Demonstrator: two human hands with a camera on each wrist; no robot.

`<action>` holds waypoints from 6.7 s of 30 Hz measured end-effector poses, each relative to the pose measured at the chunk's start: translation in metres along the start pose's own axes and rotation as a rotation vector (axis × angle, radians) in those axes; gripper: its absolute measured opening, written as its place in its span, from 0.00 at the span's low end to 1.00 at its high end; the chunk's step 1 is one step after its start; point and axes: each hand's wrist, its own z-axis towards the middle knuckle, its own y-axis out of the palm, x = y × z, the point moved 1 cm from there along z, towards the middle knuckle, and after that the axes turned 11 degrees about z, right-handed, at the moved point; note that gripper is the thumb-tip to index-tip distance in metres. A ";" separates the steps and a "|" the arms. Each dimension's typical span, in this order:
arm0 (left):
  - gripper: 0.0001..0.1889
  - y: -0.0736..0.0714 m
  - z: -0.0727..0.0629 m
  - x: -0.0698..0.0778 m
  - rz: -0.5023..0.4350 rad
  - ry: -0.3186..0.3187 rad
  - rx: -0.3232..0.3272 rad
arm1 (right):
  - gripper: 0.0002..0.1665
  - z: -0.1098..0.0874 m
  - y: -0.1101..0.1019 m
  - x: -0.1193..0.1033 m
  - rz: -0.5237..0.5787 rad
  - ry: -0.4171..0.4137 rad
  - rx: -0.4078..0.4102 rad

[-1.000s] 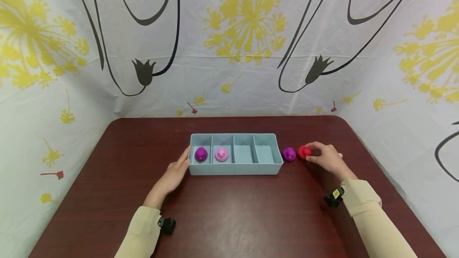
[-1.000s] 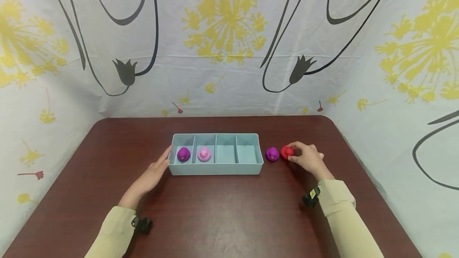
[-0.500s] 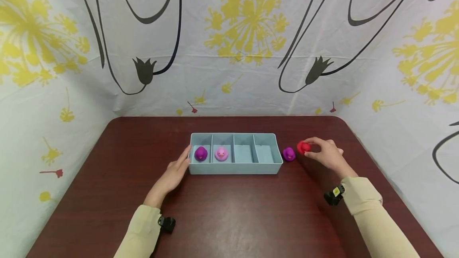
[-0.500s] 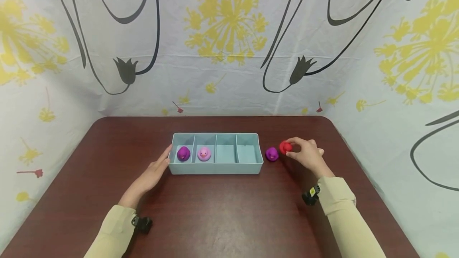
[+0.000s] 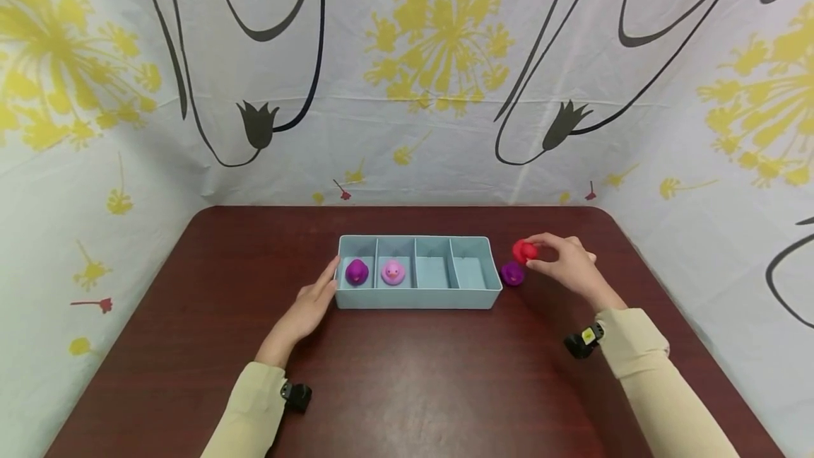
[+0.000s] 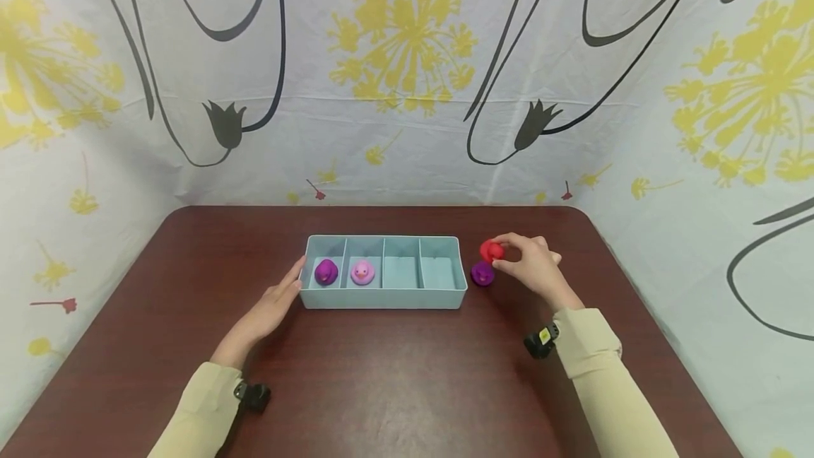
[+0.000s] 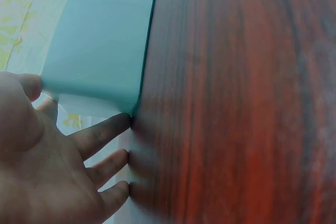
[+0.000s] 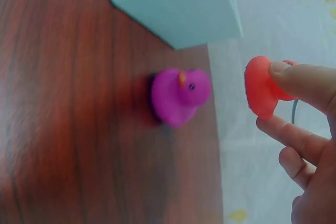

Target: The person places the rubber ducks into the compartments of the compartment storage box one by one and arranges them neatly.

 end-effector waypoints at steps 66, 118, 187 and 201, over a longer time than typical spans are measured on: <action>0.28 0.003 0.000 -0.003 -0.025 0.001 0.038 | 0.23 0.037 0.087 -0.086 0.126 -0.140 -0.191; 0.31 0.004 0.000 -0.002 -0.020 0.004 0.036 | 0.24 0.043 0.128 -0.104 -0.323 -0.196 -0.199; 0.28 0.004 0.002 -0.001 -0.034 -0.005 0.014 | 0.20 0.013 0.036 -0.020 -0.019 -0.025 -0.059; 0.28 0.003 0.001 0.000 -0.031 -0.010 0.005 | 0.21 0.001 0.037 0.007 -0.034 0.023 -0.026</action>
